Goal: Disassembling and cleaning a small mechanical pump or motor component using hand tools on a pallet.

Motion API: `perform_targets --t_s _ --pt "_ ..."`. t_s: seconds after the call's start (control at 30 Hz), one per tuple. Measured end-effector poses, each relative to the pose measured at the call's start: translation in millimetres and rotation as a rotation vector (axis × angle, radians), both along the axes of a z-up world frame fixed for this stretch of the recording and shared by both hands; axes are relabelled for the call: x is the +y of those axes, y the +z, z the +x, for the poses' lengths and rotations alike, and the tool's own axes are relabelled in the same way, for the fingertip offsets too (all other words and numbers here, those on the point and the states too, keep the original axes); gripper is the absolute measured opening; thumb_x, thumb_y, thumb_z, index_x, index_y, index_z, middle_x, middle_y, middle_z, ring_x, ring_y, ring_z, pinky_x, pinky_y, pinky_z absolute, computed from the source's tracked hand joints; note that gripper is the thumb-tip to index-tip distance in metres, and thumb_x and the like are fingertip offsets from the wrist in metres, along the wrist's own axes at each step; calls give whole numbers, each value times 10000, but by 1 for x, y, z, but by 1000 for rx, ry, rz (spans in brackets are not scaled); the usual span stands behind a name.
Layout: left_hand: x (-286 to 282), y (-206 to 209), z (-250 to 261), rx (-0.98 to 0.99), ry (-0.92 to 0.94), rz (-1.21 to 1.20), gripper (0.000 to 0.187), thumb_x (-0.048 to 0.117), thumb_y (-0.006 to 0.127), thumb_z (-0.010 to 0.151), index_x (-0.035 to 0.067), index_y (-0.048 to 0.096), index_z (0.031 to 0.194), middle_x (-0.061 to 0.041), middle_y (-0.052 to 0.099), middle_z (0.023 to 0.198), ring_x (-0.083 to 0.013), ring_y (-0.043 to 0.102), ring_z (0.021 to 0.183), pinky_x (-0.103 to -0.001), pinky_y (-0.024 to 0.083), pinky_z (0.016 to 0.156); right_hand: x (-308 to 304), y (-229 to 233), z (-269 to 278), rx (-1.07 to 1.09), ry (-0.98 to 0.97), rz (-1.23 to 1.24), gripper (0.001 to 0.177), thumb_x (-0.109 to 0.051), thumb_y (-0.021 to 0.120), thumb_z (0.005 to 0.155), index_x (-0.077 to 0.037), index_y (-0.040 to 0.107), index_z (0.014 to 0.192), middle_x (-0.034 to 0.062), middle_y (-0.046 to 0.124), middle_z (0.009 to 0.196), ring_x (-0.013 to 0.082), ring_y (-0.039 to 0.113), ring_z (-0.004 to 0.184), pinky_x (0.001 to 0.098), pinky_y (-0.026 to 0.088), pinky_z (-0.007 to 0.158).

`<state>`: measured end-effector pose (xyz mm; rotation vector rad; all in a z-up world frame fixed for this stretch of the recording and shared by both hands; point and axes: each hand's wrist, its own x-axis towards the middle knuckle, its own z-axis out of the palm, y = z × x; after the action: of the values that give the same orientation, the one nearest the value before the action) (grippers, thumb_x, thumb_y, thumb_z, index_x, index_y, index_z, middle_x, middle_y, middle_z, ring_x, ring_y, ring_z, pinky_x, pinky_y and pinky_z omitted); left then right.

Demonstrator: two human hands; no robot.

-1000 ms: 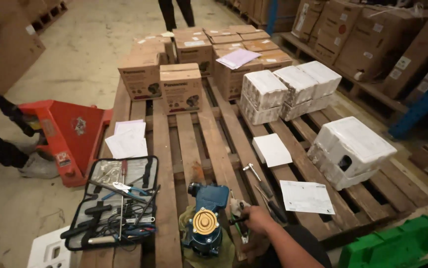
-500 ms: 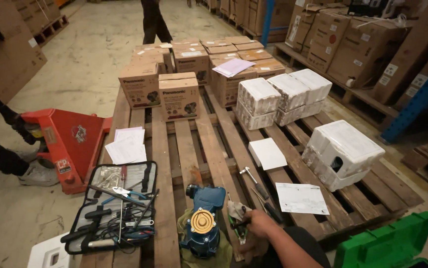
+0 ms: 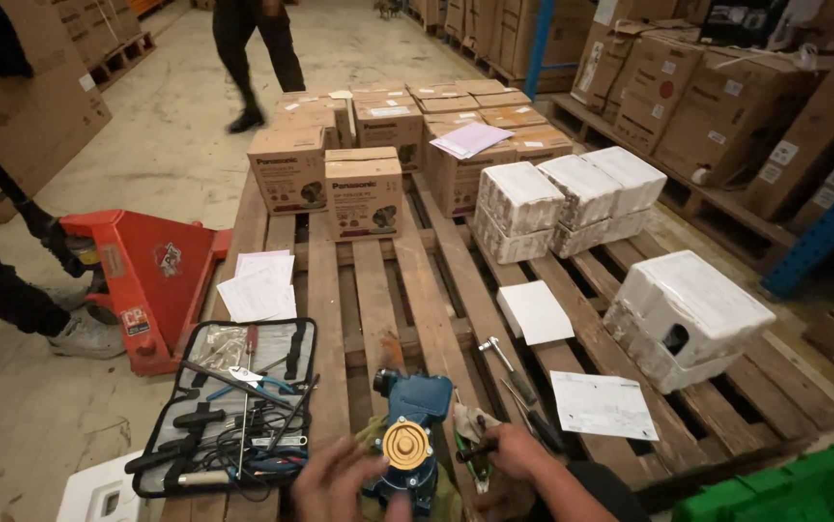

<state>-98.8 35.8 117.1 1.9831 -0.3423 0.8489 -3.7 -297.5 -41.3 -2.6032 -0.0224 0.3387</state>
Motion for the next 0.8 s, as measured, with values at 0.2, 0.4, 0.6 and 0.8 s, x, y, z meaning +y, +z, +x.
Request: perform_targets --t_s 0.2,0.4,0.6,0.8 --pt "-33 -132 51 205 162 -92 483 381 799 670 138 799 1088 -158 601 1167 -324 651 1060 -423 536 967 2 0 8 37 -24 128 290 -126 655 773 -176 804 1016 0 812 980 208 741 868 293 591 824" --pt "-42 -182 81 426 248 240 884 729 666 734 165 605 1411 -188 532 1396 -416 613 1164 -540 511 931 15 10 22 60 -53 19 296 -166 714 768 -258 806 1034 -22 782 1036 210 725 926 313 574 849" --pt "-69 -202 84 585 110 -59 871 524 752 768 135 485 1500 -218 502 1346 -432 631 1166 -546 522 989 21 27 25 170 -60 46 284 -147 707 814 -226 795 1072 -52 777 1104 151 740 989 277 578 903" --pt "-62 -192 84 705 80 44 889 573 718 803 159 420 1531 -201 440 1423 -431 564 1251 -574 483 1012 14 16 29 139 -36 135 312 -90 686 780 -180 789 1061 -15 789 1043 166 740 915 272 585 857"
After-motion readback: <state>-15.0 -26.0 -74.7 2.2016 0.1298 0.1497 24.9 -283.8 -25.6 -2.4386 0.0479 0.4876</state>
